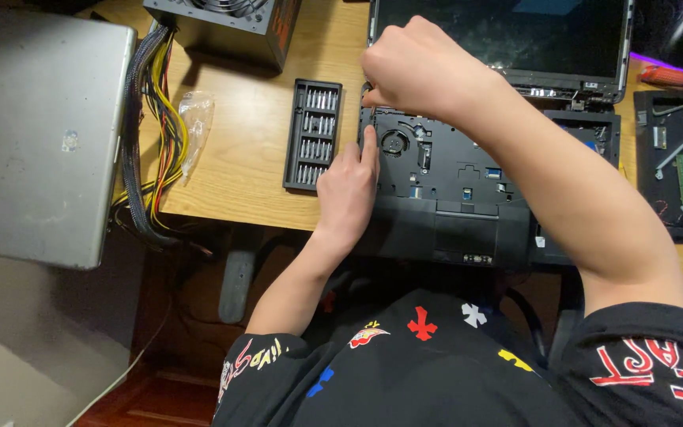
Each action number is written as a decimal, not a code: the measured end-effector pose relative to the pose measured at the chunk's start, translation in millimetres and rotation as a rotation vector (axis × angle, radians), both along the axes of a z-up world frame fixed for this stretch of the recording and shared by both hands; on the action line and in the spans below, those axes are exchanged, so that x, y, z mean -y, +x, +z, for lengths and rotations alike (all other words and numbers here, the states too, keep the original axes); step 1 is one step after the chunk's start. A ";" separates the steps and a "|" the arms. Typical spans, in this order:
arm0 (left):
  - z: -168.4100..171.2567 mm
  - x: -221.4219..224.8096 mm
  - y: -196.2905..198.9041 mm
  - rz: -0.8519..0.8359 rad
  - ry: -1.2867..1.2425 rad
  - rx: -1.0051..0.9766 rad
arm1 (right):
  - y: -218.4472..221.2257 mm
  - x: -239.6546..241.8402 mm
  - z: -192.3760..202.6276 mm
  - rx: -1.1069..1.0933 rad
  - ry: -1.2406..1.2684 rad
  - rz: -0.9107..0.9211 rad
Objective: Disassembling and repairing a laptop by removing internal screws and parts.
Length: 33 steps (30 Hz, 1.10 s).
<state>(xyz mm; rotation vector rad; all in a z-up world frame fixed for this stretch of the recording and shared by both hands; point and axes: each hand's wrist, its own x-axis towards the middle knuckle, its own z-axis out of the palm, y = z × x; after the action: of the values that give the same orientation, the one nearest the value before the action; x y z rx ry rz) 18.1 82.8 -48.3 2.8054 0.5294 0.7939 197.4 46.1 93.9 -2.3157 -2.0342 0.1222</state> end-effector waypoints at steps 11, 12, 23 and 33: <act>-0.1 -0.3 2.4 0.002 -0.009 0.012 | 2.1 -2.2 1.0 0.272 -0.042 0.009; 0.9 -0.4 1.8 0.003 -0.009 0.011 | 3.1 -1.0 0.5 0.271 -0.042 0.011; 5.0 -0.9 -0.4 -0.027 -0.033 0.024 | -2.6 2.4 6.1 0.113 -0.004 0.072; -2.1 0.2 1.7 -0.004 -0.041 0.087 | -5.6 7.3 0.0 0.174 0.038 0.050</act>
<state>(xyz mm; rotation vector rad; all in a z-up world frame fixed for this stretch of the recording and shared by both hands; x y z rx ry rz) 19.9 82.6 -50.4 2.7191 0.5198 0.8897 191.8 38.8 93.8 -2.3283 -2.1526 -0.1198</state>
